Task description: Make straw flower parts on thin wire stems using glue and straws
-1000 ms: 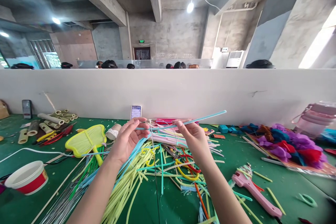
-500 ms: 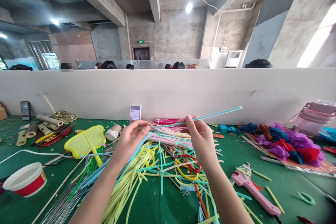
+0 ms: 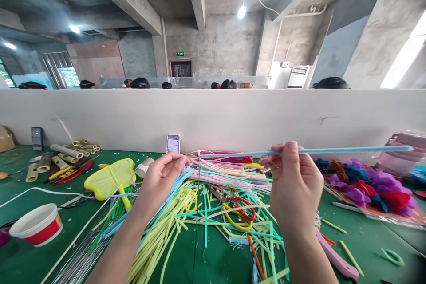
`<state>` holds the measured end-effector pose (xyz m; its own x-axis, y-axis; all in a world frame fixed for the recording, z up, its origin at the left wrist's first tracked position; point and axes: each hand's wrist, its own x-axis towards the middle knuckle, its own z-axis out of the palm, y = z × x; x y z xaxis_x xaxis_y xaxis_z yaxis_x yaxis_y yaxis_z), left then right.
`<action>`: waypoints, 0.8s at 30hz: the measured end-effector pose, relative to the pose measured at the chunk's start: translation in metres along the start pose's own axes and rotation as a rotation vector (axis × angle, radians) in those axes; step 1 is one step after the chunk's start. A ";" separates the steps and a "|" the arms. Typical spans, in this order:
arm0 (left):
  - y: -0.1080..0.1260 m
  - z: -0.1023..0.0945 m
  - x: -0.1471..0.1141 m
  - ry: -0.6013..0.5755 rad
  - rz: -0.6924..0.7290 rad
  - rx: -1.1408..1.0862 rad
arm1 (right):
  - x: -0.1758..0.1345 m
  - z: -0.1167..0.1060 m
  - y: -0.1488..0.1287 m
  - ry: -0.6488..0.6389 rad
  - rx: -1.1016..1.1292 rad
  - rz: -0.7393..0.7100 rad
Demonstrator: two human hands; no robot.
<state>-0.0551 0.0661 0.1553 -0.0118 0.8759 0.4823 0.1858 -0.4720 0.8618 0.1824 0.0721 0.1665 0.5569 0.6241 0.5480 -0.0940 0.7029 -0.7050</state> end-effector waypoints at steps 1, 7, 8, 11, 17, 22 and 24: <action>0.000 0.000 0.000 0.006 -0.006 -0.013 | 0.001 0.000 -0.001 0.006 0.017 -0.003; -0.001 -0.004 0.001 -0.011 -0.097 -0.198 | 0.000 0.002 -0.001 -0.011 0.057 0.033; 0.000 -0.006 0.001 -0.027 -0.115 -0.241 | -0.001 0.003 -0.001 -0.022 0.058 0.040; 0.004 -0.012 0.000 -0.053 -0.165 -0.348 | -0.003 0.003 -0.003 -0.087 0.061 0.057; -0.002 -0.014 0.002 -0.125 -0.221 -0.096 | -0.005 0.006 0.009 -0.243 -0.015 0.149; -0.036 -0.010 0.012 -0.170 -0.148 0.320 | 0.003 0.002 0.053 -0.533 -0.475 0.163; -0.047 -0.011 0.015 -0.200 -0.146 0.396 | 0.005 -0.002 0.076 -0.648 -0.781 0.124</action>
<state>-0.0747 0.1003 0.1232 0.1168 0.9509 0.2867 0.5579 -0.3016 0.7731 0.1800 0.1277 0.1147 0.0048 0.9048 0.4258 0.5725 0.3466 -0.7430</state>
